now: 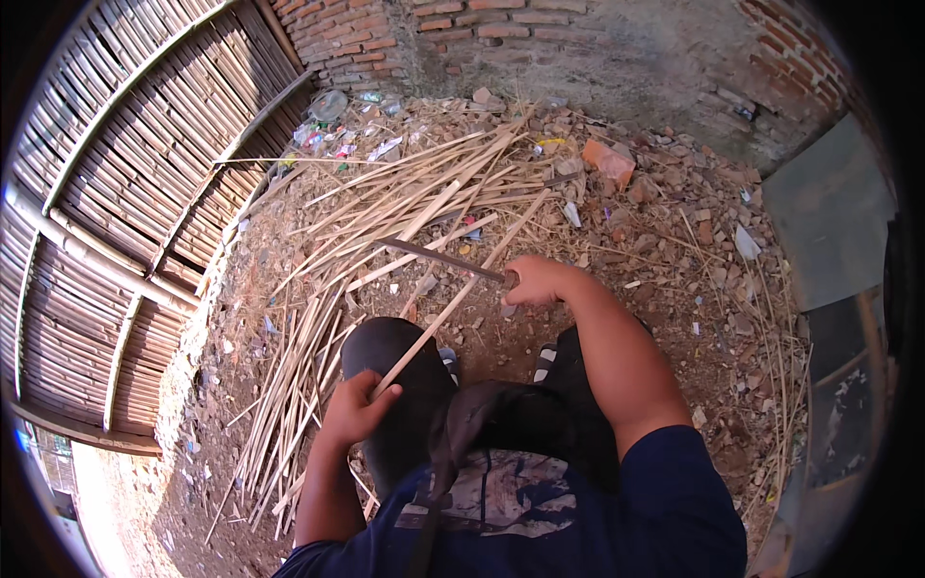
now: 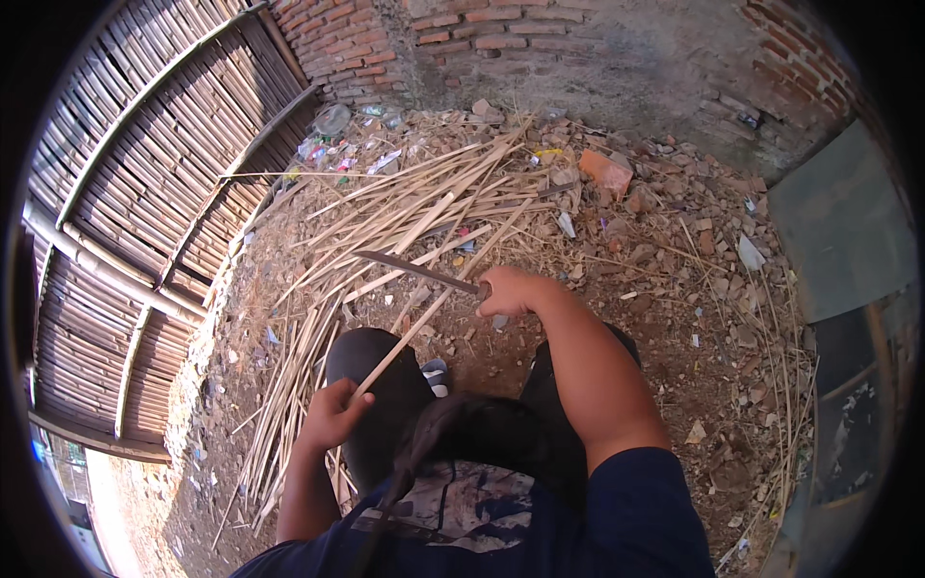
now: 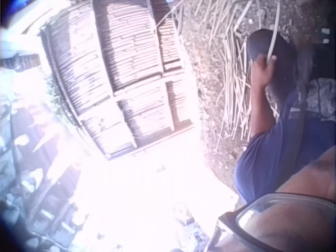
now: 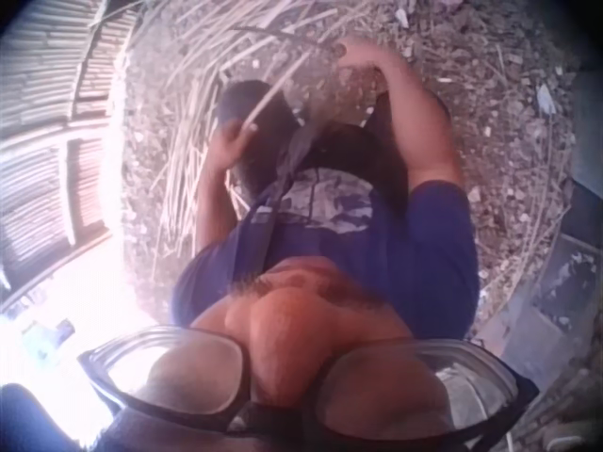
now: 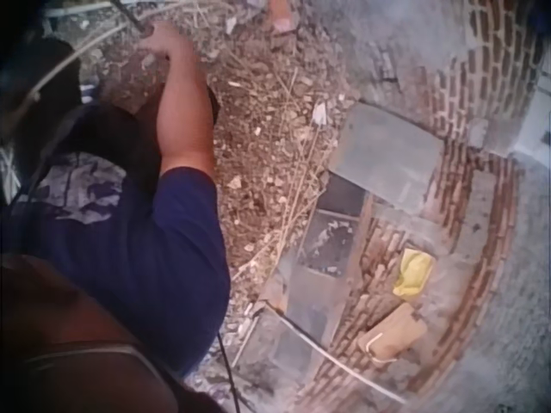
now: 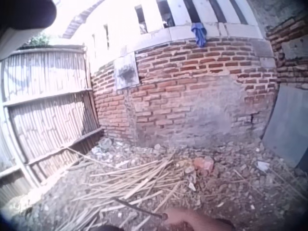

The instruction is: The person splits thin bamboo strips by hand using a knife while sitting on the ground among a pile of bamboo debris.

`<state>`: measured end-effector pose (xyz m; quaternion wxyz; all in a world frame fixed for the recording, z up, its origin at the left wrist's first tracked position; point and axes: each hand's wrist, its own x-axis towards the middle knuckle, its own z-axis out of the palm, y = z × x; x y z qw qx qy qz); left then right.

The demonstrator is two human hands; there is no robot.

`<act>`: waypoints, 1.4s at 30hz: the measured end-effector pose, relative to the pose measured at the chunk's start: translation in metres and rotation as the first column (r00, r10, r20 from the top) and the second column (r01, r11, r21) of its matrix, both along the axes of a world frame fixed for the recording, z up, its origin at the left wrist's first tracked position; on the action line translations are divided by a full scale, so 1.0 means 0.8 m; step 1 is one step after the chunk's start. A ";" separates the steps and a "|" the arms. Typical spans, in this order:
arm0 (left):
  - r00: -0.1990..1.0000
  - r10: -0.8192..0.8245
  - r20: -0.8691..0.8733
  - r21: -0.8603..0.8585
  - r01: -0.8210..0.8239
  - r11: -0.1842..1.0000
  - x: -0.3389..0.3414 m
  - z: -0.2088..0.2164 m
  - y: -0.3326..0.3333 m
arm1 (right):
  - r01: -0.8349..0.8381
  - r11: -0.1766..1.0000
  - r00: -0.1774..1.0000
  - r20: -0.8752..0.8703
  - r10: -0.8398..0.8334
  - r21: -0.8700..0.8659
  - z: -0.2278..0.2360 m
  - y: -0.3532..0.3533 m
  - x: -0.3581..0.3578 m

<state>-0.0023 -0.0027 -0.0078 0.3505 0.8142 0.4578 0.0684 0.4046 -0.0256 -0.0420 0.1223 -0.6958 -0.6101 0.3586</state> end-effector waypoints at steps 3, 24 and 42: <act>1.000 0.001 -0.007 0.003 -0.001 1.000 0.003 0.002 -0.001 | 0.105 0.994 0.992 0.061 -0.107 0.041 -0.008 0.000 0.018; 0.998 0.022 0.057 0.006 -0.022 1.000 0.002 -0.002 -0.001 | -0.052 0.994 0.995 0.092 0.043 0.093 0.001 -0.013 -0.013; 0.998 0.013 0.060 0.037 -0.015 0.999 0.001 -0.005 -0.002 | -0.090 0.992 0.989 0.125 0.079 0.085 -0.002 -0.013 -0.020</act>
